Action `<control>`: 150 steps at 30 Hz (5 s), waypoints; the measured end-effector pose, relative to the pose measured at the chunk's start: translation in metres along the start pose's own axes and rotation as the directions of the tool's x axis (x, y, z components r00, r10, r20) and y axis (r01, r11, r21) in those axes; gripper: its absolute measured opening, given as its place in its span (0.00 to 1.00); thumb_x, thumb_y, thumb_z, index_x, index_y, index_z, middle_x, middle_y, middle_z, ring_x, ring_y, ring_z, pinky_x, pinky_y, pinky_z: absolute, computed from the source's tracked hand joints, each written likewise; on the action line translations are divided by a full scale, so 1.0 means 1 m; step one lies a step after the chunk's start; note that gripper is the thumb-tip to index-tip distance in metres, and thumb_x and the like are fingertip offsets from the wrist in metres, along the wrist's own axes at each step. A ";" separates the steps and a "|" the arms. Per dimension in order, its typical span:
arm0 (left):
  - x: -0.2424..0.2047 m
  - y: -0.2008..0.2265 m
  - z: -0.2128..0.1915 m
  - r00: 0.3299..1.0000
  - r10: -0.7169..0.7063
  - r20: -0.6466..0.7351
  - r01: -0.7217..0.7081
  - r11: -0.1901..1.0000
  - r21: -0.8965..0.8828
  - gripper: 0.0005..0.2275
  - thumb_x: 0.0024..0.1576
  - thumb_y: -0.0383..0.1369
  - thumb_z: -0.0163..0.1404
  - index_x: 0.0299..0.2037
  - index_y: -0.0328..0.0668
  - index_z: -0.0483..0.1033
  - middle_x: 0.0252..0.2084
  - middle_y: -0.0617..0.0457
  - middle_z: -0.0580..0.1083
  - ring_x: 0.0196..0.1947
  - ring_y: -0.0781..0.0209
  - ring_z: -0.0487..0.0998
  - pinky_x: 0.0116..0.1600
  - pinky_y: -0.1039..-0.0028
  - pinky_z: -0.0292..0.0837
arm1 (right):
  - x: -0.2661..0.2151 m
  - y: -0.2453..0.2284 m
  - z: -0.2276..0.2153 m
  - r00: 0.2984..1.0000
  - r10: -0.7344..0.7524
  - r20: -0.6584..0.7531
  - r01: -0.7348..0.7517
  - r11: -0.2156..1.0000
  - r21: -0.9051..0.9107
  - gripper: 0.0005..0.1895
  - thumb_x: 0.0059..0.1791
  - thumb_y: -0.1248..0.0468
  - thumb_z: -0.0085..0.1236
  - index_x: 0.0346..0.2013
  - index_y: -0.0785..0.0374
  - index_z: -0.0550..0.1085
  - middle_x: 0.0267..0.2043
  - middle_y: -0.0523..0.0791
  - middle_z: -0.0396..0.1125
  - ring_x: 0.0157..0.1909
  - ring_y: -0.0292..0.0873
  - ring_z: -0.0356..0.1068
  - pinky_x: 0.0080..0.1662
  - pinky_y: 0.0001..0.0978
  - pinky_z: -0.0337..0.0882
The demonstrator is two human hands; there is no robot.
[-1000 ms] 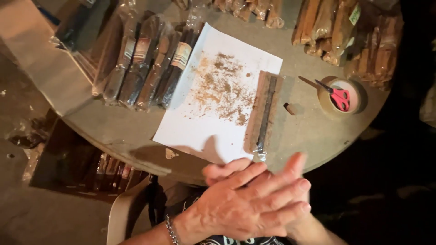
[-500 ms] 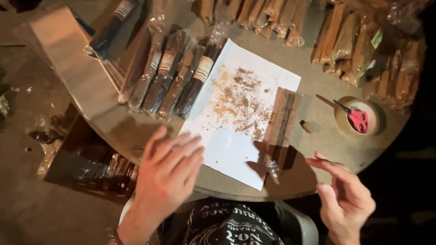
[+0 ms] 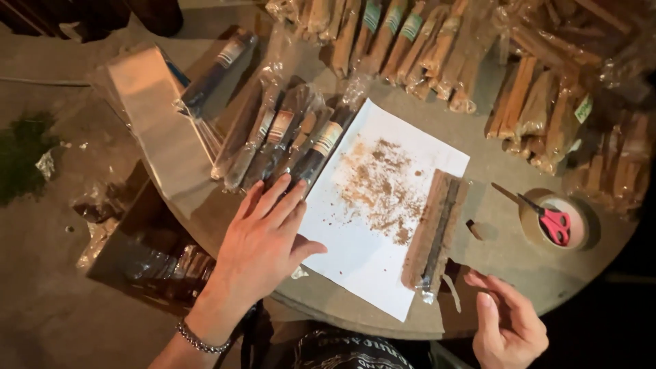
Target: The person organizes small wood-like sticks on a paper, wraps them in plastic film, secures the packaging with tape, and cuts the tape using scissors.
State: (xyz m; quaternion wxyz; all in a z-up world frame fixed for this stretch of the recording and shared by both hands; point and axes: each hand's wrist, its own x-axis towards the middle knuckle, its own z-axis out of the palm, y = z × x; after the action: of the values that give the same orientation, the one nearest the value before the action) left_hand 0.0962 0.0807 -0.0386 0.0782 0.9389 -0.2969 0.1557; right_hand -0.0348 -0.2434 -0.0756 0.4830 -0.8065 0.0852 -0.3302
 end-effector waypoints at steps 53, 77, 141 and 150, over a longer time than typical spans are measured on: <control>0.169 0.108 -0.009 0.676 0.131 0.725 0.674 0.287 -0.681 0.26 0.55 0.36 0.57 0.62 0.38 0.66 0.34 0.52 0.68 0.20 0.72 0.60 0.26 0.86 0.63 | 0.025 -0.018 0.020 0.947 -0.053 0.317 0.215 0.836 -0.505 0.60 0.33 0.46 0.72 0.74 0.66 0.58 0.71 0.57 0.61 0.72 0.58 0.62 0.64 0.56 0.68; -0.044 -0.196 -0.104 0.619 -0.785 0.023 0.333 0.236 -0.913 0.04 0.65 0.32 0.57 0.46 0.49 0.75 0.48 0.63 0.76 0.49 0.71 0.81 0.58 0.82 0.89 | 0.025 -0.066 0.030 0.963 0.163 0.215 -0.073 0.926 -0.371 0.46 0.40 0.65 0.65 0.70 0.72 0.60 0.72 0.58 0.59 0.75 0.57 0.56 0.70 0.48 0.57; 0.083 -0.110 -0.061 0.712 -0.493 0.500 0.652 0.197 -0.732 0.10 0.61 0.32 0.58 0.33 0.41 0.70 0.23 0.58 0.65 0.19 0.72 0.60 0.26 0.83 0.54 | 0.016 -0.015 0.013 0.966 -0.170 0.195 0.221 0.935 -0.277 0.35 0.47 0.66 0.65 0.66 0.73 0.64 0.62 0.58 0.69 0.65 0.52 0.70 0.68 0.40 0.67; 0.071 -0.048 -0.094 0.925 -0.367 0.095 0.295 0.540 -0.789 0.07 0.61 0.23 0.56 0.46 0.28 0.79 0.34 0.44 0.82 0.17 0.66 0.82 0.16 0.87 0.78 | 0.078 -0.064 0.031 0.932 0.075 0.355 -0.240 0.862 0.448 0.30 0.48 0.70 0.51 0.65 0.75 0.61 0.60 0.63 0.67 0.60 0.64 0.72 0.69 0.60 0.73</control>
State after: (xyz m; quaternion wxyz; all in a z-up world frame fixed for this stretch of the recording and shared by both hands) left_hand 0.1564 0.1043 0.0716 0.5241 0.8381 -0.1485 0.0291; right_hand 0.0327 -0.2232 0.0034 0.7019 -0.6934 -0.0144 -0.1622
